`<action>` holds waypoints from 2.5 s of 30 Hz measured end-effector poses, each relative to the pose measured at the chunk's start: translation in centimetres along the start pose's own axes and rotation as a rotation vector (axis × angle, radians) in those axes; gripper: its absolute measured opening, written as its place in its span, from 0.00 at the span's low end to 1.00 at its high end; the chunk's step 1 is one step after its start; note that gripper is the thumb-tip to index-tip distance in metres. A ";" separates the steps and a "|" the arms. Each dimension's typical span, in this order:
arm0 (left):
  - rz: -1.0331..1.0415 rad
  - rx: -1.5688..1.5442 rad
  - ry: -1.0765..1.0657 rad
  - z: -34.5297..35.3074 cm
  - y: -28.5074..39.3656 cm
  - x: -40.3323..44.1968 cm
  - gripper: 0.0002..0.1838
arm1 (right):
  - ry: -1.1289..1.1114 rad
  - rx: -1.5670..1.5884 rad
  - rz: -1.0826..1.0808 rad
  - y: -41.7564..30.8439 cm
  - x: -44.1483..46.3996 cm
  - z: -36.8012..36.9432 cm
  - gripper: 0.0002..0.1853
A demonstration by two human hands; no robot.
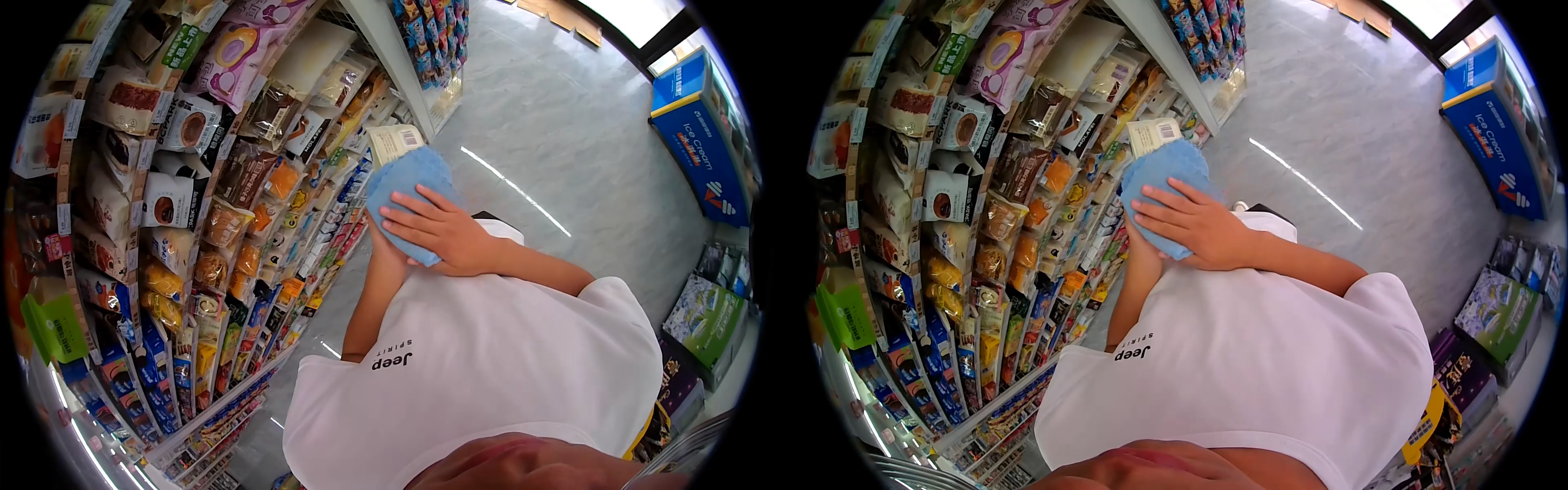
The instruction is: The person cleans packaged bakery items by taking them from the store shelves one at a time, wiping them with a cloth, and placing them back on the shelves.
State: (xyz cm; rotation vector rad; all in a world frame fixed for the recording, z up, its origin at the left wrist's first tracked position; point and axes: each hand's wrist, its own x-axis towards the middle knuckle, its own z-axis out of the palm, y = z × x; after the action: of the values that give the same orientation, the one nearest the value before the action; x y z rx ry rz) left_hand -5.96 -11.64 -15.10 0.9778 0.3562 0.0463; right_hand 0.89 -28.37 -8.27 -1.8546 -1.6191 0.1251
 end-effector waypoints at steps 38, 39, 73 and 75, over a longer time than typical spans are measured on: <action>0.223 0.330 0.097 4.5 3.6 2.9 0.41 | 0.685 2.021 0.842 6.2 -1.5 1.9 0.25; 0.176 0.347 0.098 3.7 3.3 3.2 0.40 | 0.670 1.945 0.837 6.2 -1.7 2.3 0.24; 0.667 0.513 0.327 0.8 41.4 6.1 0.28 | 0.925 1.890 0.905 10.2 -4.2 1.7 0.25; 0.607 0.556 0.413 5.6 42.1 6.6 0.22 | 0.922 1.930 0.871 9.9 -4.2 1.5 0.26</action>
State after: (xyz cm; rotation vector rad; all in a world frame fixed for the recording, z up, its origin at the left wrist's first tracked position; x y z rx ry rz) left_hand 7.10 8.85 20.31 1.6071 0.4485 0.7416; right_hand 7.66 -31.66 -16.14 -0.5500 0.3165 0.7240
